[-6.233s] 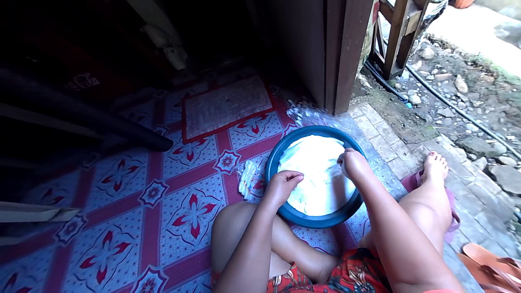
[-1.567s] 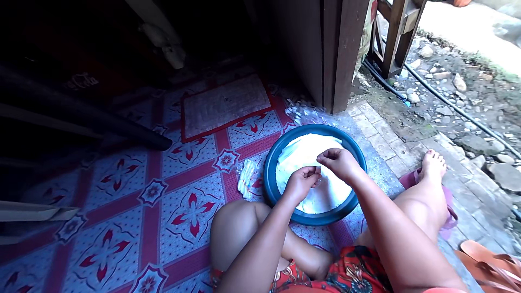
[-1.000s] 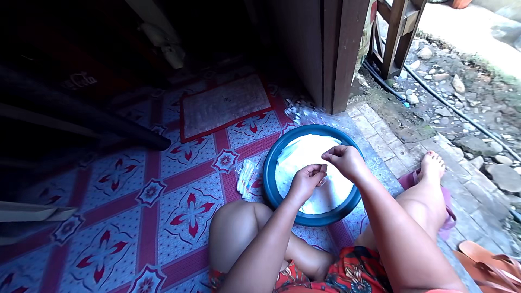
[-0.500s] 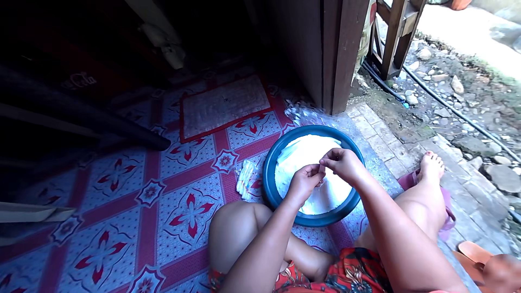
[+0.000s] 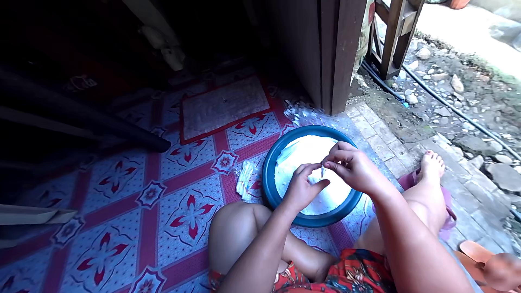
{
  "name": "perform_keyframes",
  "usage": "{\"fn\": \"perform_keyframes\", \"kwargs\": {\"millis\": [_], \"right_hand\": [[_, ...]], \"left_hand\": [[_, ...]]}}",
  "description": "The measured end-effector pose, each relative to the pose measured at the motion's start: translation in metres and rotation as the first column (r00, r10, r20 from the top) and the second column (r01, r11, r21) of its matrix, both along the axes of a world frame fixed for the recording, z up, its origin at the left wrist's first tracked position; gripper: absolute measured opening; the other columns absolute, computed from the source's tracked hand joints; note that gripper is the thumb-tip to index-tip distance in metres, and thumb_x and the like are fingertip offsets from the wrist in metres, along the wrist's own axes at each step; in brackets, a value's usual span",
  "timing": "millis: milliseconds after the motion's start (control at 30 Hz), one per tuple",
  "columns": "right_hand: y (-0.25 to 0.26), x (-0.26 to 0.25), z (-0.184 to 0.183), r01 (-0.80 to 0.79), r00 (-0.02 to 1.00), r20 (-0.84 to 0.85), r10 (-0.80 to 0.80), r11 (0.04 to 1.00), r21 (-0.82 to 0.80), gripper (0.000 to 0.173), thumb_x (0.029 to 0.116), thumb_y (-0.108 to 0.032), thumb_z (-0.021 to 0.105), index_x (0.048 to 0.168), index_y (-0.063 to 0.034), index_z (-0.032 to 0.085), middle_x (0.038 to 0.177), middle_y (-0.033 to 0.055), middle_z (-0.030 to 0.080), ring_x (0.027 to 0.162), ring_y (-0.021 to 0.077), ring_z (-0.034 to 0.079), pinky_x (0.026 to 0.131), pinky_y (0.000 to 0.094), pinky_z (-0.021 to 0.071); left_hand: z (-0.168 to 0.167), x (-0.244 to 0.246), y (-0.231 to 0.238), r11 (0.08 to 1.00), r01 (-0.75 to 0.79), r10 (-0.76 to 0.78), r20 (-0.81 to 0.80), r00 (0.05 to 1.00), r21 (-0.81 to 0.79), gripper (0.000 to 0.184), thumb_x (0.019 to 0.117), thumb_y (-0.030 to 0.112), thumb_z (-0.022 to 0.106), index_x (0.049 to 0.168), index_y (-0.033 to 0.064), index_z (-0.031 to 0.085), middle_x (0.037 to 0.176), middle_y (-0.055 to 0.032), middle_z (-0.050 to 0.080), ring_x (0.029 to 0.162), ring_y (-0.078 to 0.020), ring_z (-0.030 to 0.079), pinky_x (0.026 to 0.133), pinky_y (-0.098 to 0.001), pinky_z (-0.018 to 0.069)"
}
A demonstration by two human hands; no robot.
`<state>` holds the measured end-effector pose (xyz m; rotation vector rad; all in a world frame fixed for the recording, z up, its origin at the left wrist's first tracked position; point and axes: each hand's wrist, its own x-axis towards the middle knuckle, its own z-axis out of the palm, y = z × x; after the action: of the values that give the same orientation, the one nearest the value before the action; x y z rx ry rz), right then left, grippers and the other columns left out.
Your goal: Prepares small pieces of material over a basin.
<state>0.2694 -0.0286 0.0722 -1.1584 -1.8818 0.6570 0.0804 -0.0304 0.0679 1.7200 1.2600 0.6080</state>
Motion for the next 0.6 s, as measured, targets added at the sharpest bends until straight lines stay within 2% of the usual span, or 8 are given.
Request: {"fn": "perform_keyframes", "kwargs": {"millis": [33, 100, 200, 300, 433, 533, 600], "right_hand": [[0.000, 0.000, -0.002, -0.013, 1.000, 0.010, 0.013, 1.000, 0.002, 0.017, 0.0991, -0.024, 0.066, 0.097, -0.0125, 0.079, 0.096, 0.0021, 0.067, 0.087, 0.0081, 0.063, 0.076, 0.0248, 0.0535], [0.001, -0.002, -0.003, -0.034, 0.999, 0.014, 0.034, 0.999, -0.011, 0.016, 0.0984, -0.022, 0.066, 0.098, -0.0127, 0.079, 0.097, 0.0037, 0.065, 0.089, 0.0100, 0.063, 0.078, 0.0268, 0.0538], [0.005, -0.004, -0.006, -0.051, 0.999, 0.009, 0.051, 0.999, -0.008, 0.016, 0.0985, -0.020, 0.065, 0.099, -0.0129, 0.079, 0.099, 0.0048, 0.065, 0.090, 0.0107, 0.063, 0.077, 0.0266, 0.0536], [0.007, -0.005, -0.011, -0.045, 0.999, -0.014, 0.045, 0.999, -0.023, 0.015, 0.0984, -0.021, 0.065, 0.098, -0.0127, 0.079, 0.100, 0.0041, 0.066, 0.093, 0.0112, 0.063, 0.081, 0.0286, 0.0533], [0.008, -0.005, -0.012, -0.044, 0.999, -0.029, 0.042, 0.998, -0.048, 0.015, 0.0985, -0.020, 0.065, 0.098, -0.0117, 0.078, 0.103, 0.0042, 0.067, 0.090, 0.0098, 0.063, 0.076, 0.0258, 0.0537], [0.006, -0.004, -0.004, -0.029, 0.998, -0.051, 0.025, 0.997, -0.070, 0.013, 0.0985, -0.015, 0.064, 0.097, -0.0081, 0.076, 0.105, 0.0061, 0.067, 0.095, 0.0121, 0.064, 0.081, 0.0275, 0.0552], [0.006, -0.003, -0.003, -0.006, 0.998, -0.069, 0.001, 0.998, -0.068, 0.013, 0.0988, -0.015, 0.064, 0.098, -0.0073, 0.075, 0.105, 0.0063, 0.067, 0.094, 0.0124, 0.065, 0.081, 0.0281, 0.0559]], "left_hand": [[-0.001, 0.000, 0.000, 0.997, -0.029, 0.026, 0.036, 0.999, 0.075, 0.043, 0.0915, 0.029, 0.074, 0.126, 0.0042, 0.069, 0.133, -0.0154, 0.061, 0.125, -0.0260, 0.055, 0.101, -0.0406, 0.0472], [-0.003, 0.002, 0.003, 0.978, -0.055, 0.037, 0.091, 0.995, 0.201, 0.027, 0.0942, 0.026, 0.071, 0.111, 0.0053, 0.077, 0.122, -0.0115, 0.067, 0.122, -0.0230, 0.057, 0.106, -0.0401, 0.0442], [-0.003, 0.007, 0.007, 0.964, -0.056, 0.035, 0.083, 0.996, 0.259, 0.018, 0.0976, 0.017, 0.067, 0.098, 0.0040, 0.079, 0.109, -0.0091, 0.073, 0.113, -0.0187, 0.063, 0.103, -0.0362, 0.0464], [-0.002, 0.010, 0.008, 0.971, -0.064, 0.042, 0.097, 0.994, 0.232, 0.018, 0.0984, 0.016, 0.065, 0.098, 0.0027, 0.078, 0.111, -0.0100, 0.072, 0.113, -0.0169, 0.063, 0.103, -0.0336, 0.0473], [-0.003, 0.012, 0.007, 0.971, -0.075, 0.055, 0.095, 0.994, 0.228, 0.021, 0.1004, 0.016, 0.063, 0.096, 0.0020, 0.078, 0.109, -0.0102, 0.073, 0.111, -0.0157, 0.064, 0.102, -0.0325, 0.0478], [-0.002, 0.012, 0.009, 0.978, -0.032, 0.023, 0.047, 0.999, 0.206, 0.024, 0.1021, 0.018, 0.061, 0.102, 0.0009, 0.078, 0.109, -0.0108, 0.073, 0.111, -0.0172, 0.065, 0.103, -0.0338, 0.0476], [-0.003, 0.011, 0.009, 0.980, 0.000, -0.006, 0.027, 1.000, 0.197, 0.024, 0.1022, 0.018, 0.061, 0.106, 0.0021, 0.078, 0.110, -0.0105, 0.074, 0.113, -0.0178, 0.065, 0.105, -0.0345, 0.0470]]}}
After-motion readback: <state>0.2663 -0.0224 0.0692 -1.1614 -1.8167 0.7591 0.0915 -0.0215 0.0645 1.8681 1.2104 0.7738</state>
